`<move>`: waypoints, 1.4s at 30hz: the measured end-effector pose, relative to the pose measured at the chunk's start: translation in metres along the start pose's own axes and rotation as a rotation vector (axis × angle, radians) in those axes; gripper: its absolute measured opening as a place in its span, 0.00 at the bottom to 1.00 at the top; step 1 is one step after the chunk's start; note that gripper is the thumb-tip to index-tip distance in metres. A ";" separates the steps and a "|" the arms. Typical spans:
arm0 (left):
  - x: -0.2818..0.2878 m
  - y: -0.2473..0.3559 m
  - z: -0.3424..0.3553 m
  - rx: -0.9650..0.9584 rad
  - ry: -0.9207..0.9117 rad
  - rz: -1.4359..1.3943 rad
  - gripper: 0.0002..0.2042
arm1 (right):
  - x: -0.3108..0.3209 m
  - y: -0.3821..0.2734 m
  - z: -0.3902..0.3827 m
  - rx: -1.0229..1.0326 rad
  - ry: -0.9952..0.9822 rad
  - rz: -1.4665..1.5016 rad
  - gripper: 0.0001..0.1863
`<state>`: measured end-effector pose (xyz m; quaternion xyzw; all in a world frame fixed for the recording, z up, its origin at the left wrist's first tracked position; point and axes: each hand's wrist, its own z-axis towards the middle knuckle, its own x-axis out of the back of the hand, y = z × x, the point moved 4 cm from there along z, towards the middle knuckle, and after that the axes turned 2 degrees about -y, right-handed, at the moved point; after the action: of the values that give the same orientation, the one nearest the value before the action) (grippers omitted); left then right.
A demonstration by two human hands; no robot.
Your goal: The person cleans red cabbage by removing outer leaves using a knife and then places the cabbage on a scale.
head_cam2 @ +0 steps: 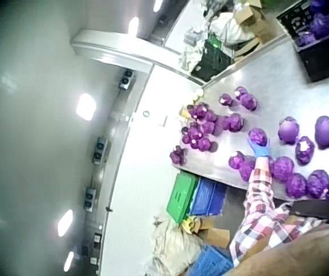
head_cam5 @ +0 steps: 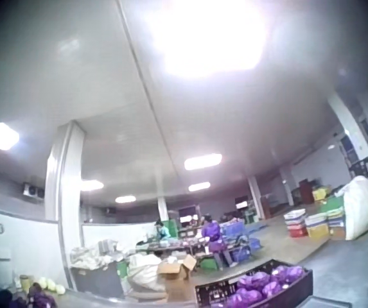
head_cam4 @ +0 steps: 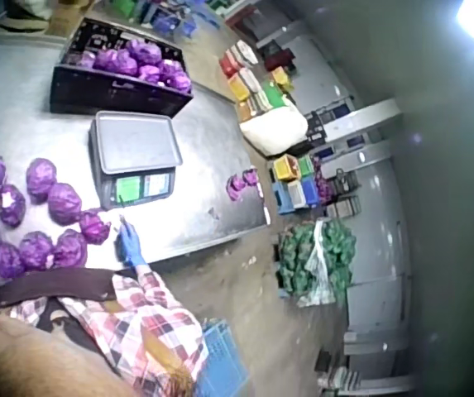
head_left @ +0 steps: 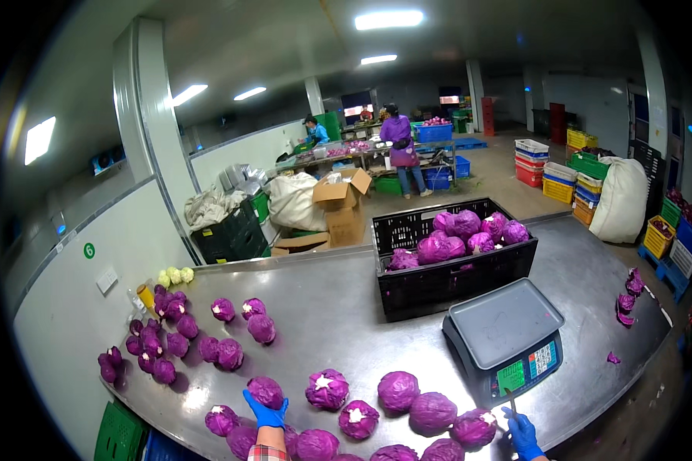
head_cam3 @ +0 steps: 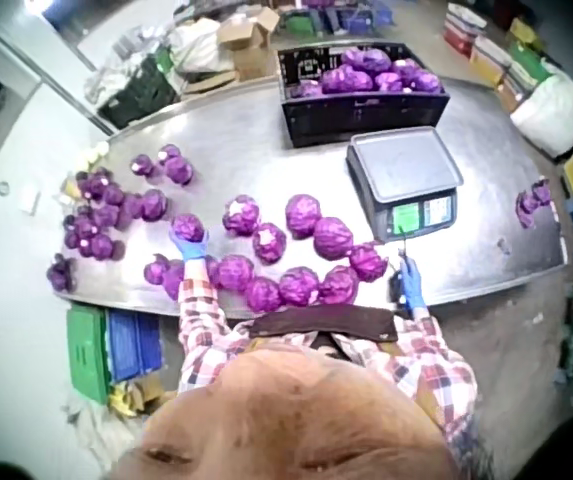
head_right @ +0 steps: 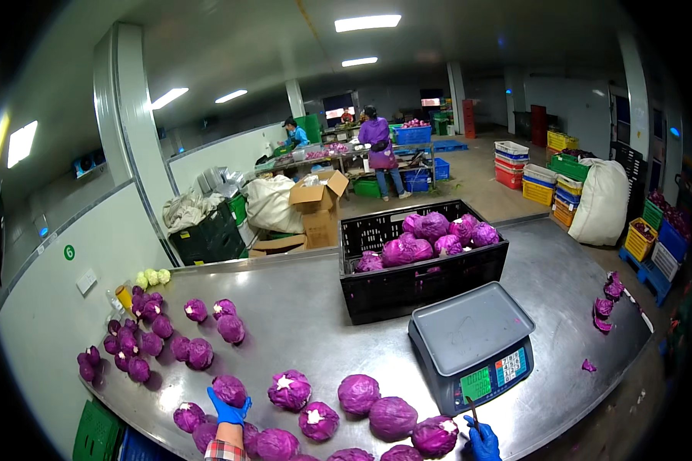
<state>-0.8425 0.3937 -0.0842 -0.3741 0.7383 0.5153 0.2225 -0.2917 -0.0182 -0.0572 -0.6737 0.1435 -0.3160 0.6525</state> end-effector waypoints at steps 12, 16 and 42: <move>0.038 0.042 0.025 -0.034 0.222 -0.334 0.42 | -0.034 0.006 0.015 -0.156 0.110 0.138 0.12; 0.001 0.022 0.004 -0.061 0.210 -0.217 0.45 | -0.033 0.012 0.014 -0.171 0.018 0.146 0.15; -0.071 -0.381 -0.400 0.899 -1.230 0.560 0.21 | -0.086 -0.021 0.066 -0.188 -0.487 0.068 0.22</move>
<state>-0.4781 -0.0262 -0.1118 0.3000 0.6865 0.3194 0.5802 -0.3215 0.0884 -0.0540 -0.7824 0.0332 -0.1077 0.6125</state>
